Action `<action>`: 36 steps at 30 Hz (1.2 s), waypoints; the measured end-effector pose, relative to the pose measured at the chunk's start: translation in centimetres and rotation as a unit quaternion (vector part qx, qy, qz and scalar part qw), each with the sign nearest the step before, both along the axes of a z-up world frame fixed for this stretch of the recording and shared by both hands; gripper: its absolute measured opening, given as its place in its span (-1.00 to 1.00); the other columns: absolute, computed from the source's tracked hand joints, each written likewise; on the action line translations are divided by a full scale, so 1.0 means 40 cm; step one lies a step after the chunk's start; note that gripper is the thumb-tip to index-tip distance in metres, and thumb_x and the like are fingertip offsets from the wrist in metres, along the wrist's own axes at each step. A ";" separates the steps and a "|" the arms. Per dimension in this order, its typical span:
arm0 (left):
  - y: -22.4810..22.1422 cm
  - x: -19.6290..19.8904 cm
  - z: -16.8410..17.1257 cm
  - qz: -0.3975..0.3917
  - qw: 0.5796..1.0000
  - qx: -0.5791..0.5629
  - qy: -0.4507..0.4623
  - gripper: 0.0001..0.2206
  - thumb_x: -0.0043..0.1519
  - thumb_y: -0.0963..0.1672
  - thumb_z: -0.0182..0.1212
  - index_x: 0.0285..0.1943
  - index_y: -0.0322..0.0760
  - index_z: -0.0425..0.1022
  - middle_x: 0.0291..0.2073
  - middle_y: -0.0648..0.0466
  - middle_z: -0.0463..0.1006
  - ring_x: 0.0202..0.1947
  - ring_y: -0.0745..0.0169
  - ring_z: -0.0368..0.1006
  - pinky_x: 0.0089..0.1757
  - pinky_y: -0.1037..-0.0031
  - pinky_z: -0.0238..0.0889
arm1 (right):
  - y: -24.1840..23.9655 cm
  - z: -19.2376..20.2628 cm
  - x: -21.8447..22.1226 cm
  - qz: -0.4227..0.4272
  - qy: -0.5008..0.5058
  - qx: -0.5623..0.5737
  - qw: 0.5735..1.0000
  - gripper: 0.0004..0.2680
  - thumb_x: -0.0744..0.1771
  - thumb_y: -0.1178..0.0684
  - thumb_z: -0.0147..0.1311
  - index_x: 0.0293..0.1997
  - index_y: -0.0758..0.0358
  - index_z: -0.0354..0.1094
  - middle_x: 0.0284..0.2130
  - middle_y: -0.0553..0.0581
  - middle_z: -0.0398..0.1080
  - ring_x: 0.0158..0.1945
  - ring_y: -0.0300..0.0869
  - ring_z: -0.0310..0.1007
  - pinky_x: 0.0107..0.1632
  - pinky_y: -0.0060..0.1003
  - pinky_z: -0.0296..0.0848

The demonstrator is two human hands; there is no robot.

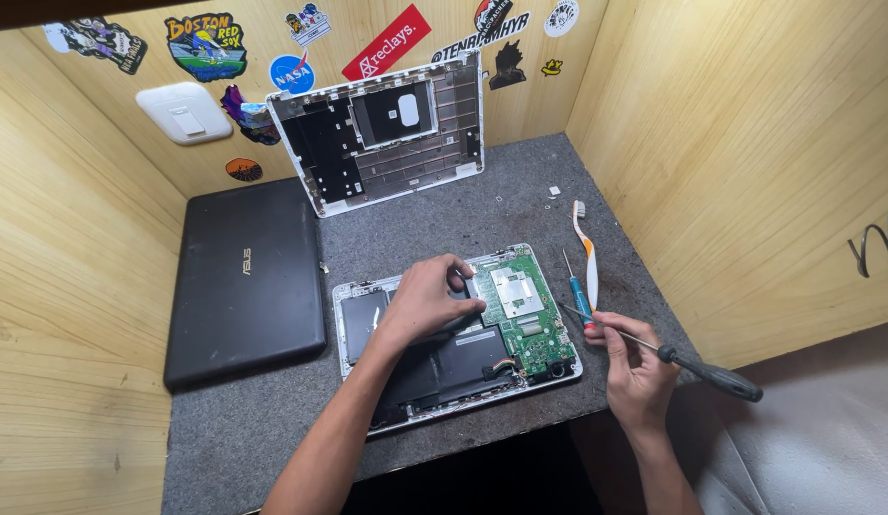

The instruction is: Disassembling a laptop by removing screws from the back cover, prying it open, and removing internal components like the motherboard.

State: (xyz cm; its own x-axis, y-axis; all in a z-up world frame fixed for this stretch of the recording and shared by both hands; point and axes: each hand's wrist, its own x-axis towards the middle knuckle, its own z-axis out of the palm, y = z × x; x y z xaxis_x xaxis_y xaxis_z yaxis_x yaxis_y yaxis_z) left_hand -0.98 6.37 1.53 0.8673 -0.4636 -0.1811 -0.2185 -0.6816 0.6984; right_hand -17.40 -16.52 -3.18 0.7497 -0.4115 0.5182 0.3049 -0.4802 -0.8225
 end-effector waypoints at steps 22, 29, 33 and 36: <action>-0.025 0.001 -0.043 0.083 0.950 -0.259 0.152 -0.46 0.17 -0.16 0.37 0.39 -0.26 0.43 -0.50 0.24 0.58 -0.51 0.37 0.61 -0.20 0.58 0.37 | -0.003 -0.013 0.001 -0.001 0.006 -0.003 1.000 -0.89 0.42 0.26 -0.02 -0.01 0.47 0.39 -0.11 0.31 0.52 -0.19 -0.05 0.63 -0.06 -0.28 0.69; -0.029 0.004 -0.064 0.086 0.894 -0.364 0.248 -0.53 0.25 -0.24 0.23 0.39 -0.27 0.33 -0.48 0.10 0.37 -0.48 0.18 0.55 -0.29 0.38 0.64 | -0.002 -0.012 0.000 -0.009 0.001 -0.017 1.000 -0.89 0.42 0.27 -0.02 -0.01 0.47 0.41 -0.13 0.29 0.53 -0.17 -0.06 0.62 -0.04 -0.28 0.68; -0.029 0.007 -0.069 0.088 0.875 -0.401 0.257 -0.53 0.28 -0.26 0.16 0.42 -0.32 0.28 -0.45 0.02 0.40 -0.46 0.07 0.55 -0.28 0.31 0.65 | -0.002 -0.016 0.002 -0.010 -0.014 -0.029 0.999 -0.87 0.44 0.25 -0.06 -0.01 0.47 0.43 -0.15 0.29 0.52 -0.15 -0.04 0.62 0.00 -0.25 0.66; -0.026 0.001 -0.055 0.082 0.882 -0.399 0.239 -0.56 0.30 -0.27 0.14 0.40 -0.29 0.31 -0.36 -0.02 0.35 -0.44 0.08 0.53 -0.28 0.35 0.64 | -0.011 -0.028 -0.002 -0.007 -0.031 -0.051 0.998 -0.86 0.46 0.20 -0.07 -0.02 0.43 0.43 -0.11 0.27 0.53 -0.05 -0.02 0.62 0.07 -0.23 0.64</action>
State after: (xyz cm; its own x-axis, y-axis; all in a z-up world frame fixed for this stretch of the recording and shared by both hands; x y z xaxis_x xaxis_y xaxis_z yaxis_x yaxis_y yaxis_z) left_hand -0.94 5.35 -0.67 0.8481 -0.4836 -0.2166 0.2858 0.0732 0.9555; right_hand -17.49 -16.98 -4.28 0.7098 -0.3649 0.6026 0.3463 -0.5642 -0.7495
